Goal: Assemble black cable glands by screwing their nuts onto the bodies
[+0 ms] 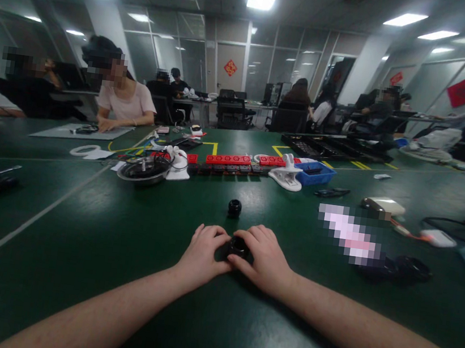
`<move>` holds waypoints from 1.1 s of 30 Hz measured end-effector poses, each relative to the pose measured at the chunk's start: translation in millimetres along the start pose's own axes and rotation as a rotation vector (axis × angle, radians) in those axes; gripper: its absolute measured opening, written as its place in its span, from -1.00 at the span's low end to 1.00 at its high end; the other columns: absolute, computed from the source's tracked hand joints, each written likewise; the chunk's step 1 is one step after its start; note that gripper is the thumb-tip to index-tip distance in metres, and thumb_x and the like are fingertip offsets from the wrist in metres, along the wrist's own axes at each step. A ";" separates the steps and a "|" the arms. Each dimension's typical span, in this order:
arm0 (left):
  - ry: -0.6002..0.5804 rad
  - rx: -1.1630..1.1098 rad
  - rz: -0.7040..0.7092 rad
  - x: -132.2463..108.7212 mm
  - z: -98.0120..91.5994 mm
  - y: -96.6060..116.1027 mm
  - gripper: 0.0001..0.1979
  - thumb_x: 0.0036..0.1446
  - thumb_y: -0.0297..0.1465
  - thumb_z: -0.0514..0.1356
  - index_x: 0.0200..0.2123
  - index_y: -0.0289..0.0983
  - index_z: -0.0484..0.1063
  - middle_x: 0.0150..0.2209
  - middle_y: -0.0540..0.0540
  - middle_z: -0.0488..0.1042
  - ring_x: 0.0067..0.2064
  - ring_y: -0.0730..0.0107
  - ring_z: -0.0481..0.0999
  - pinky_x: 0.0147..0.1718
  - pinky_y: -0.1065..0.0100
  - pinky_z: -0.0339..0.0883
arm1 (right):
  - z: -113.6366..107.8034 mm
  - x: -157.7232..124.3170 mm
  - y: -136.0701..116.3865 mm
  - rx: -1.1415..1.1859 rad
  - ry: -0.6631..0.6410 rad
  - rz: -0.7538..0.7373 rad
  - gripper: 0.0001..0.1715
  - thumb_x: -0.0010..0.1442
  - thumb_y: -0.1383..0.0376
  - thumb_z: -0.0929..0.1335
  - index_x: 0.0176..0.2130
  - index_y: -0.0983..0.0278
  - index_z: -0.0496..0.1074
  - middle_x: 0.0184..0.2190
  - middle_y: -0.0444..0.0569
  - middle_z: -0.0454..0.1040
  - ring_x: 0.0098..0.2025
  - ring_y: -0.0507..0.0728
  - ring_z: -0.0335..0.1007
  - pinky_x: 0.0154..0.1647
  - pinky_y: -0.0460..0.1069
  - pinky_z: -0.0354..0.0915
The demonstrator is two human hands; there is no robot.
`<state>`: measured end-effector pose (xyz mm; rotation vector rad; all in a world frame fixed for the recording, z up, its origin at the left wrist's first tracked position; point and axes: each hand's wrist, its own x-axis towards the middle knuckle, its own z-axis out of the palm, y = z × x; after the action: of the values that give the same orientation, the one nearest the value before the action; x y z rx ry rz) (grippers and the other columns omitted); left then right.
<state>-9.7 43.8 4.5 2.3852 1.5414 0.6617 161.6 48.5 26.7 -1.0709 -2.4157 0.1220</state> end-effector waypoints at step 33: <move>-0.023 -0.019 -0.015 -0.1 -1.8 2.1 -0.80 -0.12 -0.35 0.22 -0.32 -0.18 0.40 -0.20 -0.02 0.32 -0.09 0.24 0.28 0.06 -0.01 -0.07 | -2.8 -2.3 -2.1 0.073 0.015 -0.213 -0.73 0.06 0.20 0.28 -0.22 0.23 0.38 -0.05 0.04 0.20 0.07 0.22 -0.02 0.14 0.25 -0.22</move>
<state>-8.9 42.7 6.9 2.3566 1.5353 0.6414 162.9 45.0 28.8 -0.7736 -2.4742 0.1288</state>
